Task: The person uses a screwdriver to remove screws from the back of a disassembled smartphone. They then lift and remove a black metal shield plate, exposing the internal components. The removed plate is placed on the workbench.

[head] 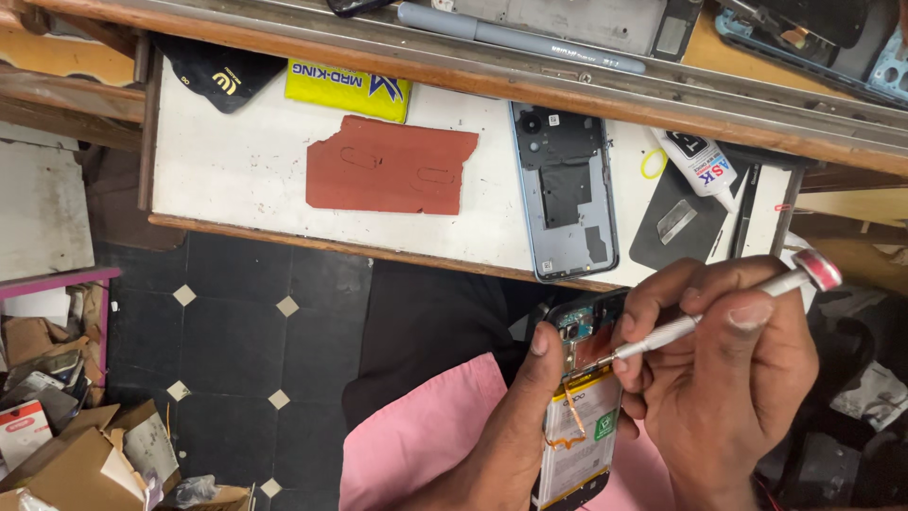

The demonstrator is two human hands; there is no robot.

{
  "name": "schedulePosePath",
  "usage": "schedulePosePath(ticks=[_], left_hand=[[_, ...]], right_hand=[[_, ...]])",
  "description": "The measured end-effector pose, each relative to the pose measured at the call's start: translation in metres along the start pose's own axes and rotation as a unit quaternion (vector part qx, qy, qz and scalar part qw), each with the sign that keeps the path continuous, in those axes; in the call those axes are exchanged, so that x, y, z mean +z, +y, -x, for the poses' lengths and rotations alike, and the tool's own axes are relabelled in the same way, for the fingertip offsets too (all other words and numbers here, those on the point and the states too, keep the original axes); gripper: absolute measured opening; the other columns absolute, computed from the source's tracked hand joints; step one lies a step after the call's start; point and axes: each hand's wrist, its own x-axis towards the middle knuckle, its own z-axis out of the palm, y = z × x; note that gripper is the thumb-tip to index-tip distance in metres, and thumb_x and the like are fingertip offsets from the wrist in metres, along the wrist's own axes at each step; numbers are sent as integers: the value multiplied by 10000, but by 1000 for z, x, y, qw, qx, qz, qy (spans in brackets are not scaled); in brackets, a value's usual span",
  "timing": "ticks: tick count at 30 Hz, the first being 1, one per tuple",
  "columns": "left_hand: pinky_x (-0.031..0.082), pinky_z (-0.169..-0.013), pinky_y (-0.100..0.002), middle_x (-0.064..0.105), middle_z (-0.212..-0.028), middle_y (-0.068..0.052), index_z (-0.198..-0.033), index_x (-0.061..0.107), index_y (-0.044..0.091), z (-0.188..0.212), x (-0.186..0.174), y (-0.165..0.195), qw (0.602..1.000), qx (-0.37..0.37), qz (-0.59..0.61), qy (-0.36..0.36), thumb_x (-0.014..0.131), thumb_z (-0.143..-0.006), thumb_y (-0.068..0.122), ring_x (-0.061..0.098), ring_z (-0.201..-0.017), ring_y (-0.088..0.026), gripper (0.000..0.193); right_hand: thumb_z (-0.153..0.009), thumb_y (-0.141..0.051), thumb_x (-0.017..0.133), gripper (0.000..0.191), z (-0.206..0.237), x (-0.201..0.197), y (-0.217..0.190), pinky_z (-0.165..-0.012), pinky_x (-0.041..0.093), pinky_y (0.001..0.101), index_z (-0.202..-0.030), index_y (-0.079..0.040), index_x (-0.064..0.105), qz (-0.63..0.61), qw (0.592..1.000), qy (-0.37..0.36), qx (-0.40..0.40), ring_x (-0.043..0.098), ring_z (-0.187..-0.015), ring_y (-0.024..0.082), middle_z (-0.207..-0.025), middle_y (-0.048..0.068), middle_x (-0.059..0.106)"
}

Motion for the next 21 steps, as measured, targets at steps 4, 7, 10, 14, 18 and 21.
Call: schedulePosePath(ticks=[4, 7, 10, 14, 18, 21], left_hand=[[472, -969, -337, 607, -1157, -43, -1423, 539, 22, 5, -9, 7, 999, 34, 22, 7, 324, -1043, 752, 576, -1074, -169, 851], [476, -963, -335, 609, -1155, -45, -1428, 538, 22, 7, -13, 8, 998, 48, 29, 11, 327, -1044, 751, 579, -1068, -169, 851], [480, -957, -333, 611, -1153, -47, -1432, 537, 22, 9, -15, 7, 998, 60, 31, 14, 329, -1045, 749, 582, -1062, -170, 850], [485, -949, -330, 614, -1151, -50, -1438, 536, 22, 11, -18, 7, 997, 70, 33, 17, 332, -1046, 747, 586, -1053, -171, 849], [490, -941, -327, 617, -1148, -53, -1444, 535, 23, 12, -17, 4, 996, 75, 34, 16, 335, -1047, 746, 590, -1045, -171, 849], [494, -935, -325, 619, -1146, -55, -1448, 534, 23, 13, -16, 2, 996, 77, 38, 17, 337, -1048, 744, 593, -1039, -172, 848]], right_hand=[[-1213, -341, 417, 359, 0, 2, -1, -445, 454, 203, -1099, -2, 426, 15, 1000, -16, -7, 552, -522, 125, -792, 215, 621], [-1211, -326, 425, 367, -3, 4, -6, -441, 433, 204, -1047, 2, 436, 46, 999, -27, 12, 555, -511, 107, -772, 192, 626], [-1170, -312, 435, 327, -6, 7, -12, -410, 405, 198, -1045, -10, 449, 72, 996, -17, 54, 549, -510, 94, -782, 160, 628], [-1130, -308, 451, 315, -12, 12, -15, -373, 367, 186, -1014, -16, 476, 94, 989, -11, 118, 531, -492, 76, -763, 126, 631], [-1104, -315, 456, 335, -13, 17, -10, -334, 381, 198, -951, -19, 489, 125, 978, 2, 167, 498, -429, 60, -710, 105, 614], [-1106, -325, 447, 340, -8, 20, -5, -343, 375, 192, -951, -26, 493, 145, 977, 12, 156, 487, -429, 51, -709, 95, 616]])
